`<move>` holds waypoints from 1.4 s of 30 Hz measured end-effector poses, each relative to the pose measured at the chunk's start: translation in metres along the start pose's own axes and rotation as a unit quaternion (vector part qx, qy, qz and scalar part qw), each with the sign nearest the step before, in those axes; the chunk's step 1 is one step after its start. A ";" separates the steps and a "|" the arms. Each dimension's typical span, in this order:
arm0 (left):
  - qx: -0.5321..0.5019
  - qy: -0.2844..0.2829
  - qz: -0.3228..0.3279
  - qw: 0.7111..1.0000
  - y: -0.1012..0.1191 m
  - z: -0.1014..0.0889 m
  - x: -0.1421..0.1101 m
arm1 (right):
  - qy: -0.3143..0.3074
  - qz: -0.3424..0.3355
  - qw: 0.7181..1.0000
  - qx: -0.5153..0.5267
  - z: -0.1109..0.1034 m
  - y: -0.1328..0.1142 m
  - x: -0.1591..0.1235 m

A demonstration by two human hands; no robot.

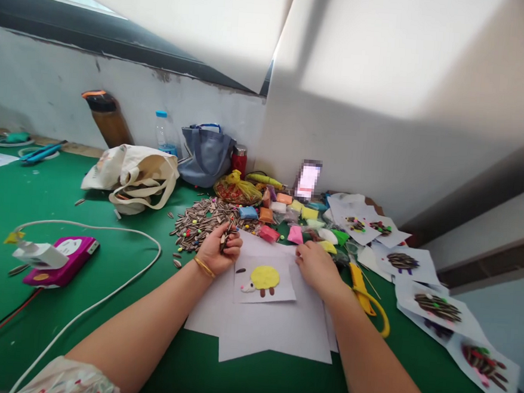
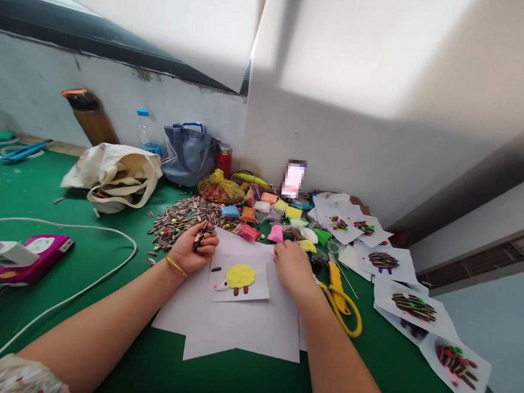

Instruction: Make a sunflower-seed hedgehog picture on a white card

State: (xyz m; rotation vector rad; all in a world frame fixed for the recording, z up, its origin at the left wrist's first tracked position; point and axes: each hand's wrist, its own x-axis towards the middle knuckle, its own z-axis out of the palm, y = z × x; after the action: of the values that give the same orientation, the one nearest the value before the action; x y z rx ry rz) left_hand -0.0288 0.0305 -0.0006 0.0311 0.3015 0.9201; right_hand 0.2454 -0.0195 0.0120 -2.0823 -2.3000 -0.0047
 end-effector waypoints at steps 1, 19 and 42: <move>-0.001 -0.004 -0.007 1.000 -0.002 0.001 -0.001 | 0.015 -0.005 1.000 0.004 -0.005 -0.005 0.001; 0.063 0.053 0.015 0.996 -0.012 0.014 -0.007 | 0.069 -0.128 0.940 0.310 -0.029 -0.132 0.047; 0.141 0.107 0.058 0.982 -0.012 0.012 0.001 | 0.009 -0.137 0.959 0.246 -0.042 -0.137 0.054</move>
State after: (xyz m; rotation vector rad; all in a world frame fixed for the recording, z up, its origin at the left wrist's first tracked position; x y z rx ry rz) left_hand -0.0156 0.0254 0.0089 0.2137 0.6354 0.9912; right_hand 0.1047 0.0197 0.0592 -1.5103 -2.2567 0.4843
